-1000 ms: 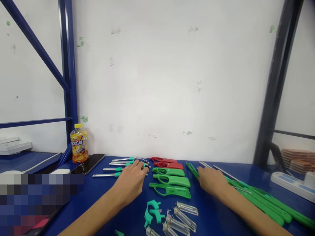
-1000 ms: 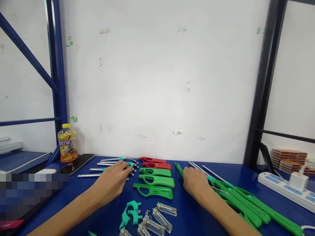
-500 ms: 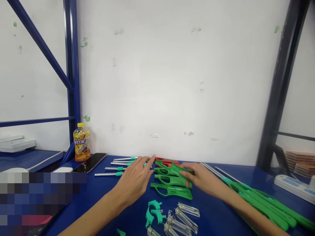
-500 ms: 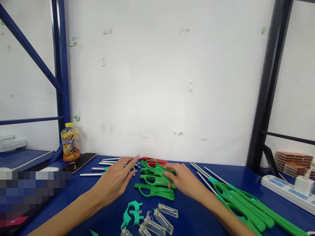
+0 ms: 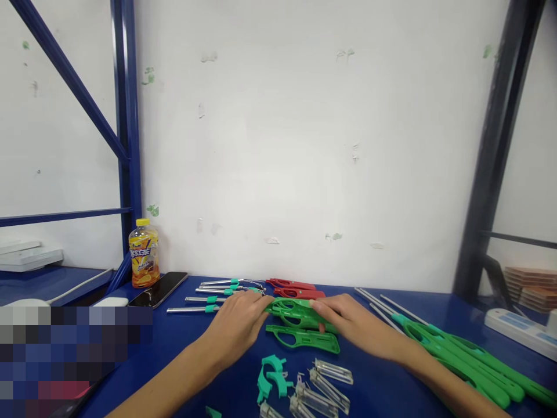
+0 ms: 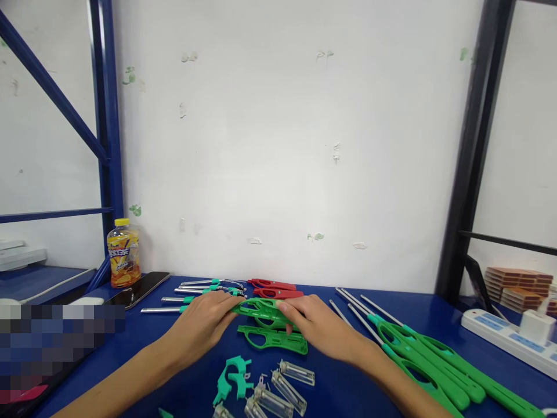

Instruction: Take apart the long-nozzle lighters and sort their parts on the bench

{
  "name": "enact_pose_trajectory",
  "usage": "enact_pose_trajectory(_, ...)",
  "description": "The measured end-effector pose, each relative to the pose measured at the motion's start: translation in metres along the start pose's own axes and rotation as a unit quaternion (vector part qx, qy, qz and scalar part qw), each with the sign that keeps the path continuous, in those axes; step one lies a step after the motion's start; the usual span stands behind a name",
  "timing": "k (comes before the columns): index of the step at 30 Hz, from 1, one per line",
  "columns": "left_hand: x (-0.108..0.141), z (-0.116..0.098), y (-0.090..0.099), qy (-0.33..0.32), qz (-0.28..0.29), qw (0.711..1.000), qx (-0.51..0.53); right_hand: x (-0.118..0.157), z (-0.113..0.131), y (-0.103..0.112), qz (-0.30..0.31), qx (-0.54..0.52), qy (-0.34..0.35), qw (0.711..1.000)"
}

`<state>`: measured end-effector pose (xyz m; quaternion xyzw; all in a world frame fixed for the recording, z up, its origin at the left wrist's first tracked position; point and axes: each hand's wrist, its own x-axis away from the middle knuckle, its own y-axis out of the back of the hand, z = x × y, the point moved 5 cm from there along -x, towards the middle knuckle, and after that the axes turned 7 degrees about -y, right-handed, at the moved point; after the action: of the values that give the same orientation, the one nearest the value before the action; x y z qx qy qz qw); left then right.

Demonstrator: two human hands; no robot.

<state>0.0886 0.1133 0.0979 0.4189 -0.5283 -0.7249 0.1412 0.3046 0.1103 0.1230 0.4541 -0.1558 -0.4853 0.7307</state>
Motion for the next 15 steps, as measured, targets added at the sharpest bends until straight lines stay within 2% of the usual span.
enact_pose_trajectory(7,0.002,-0.011,0.005,-0.014,-0.003,0.998,0.066,-0.001,-0.001,0.009,-0.035,0.017,0.017,0.999)
enact_pose_trajectory(15,0.001,-0.012,0.001,-0.031,0.059,0.996,0.051,-0.002,-0.013,0.009,-0.03,0.127,-0.02,0.991)
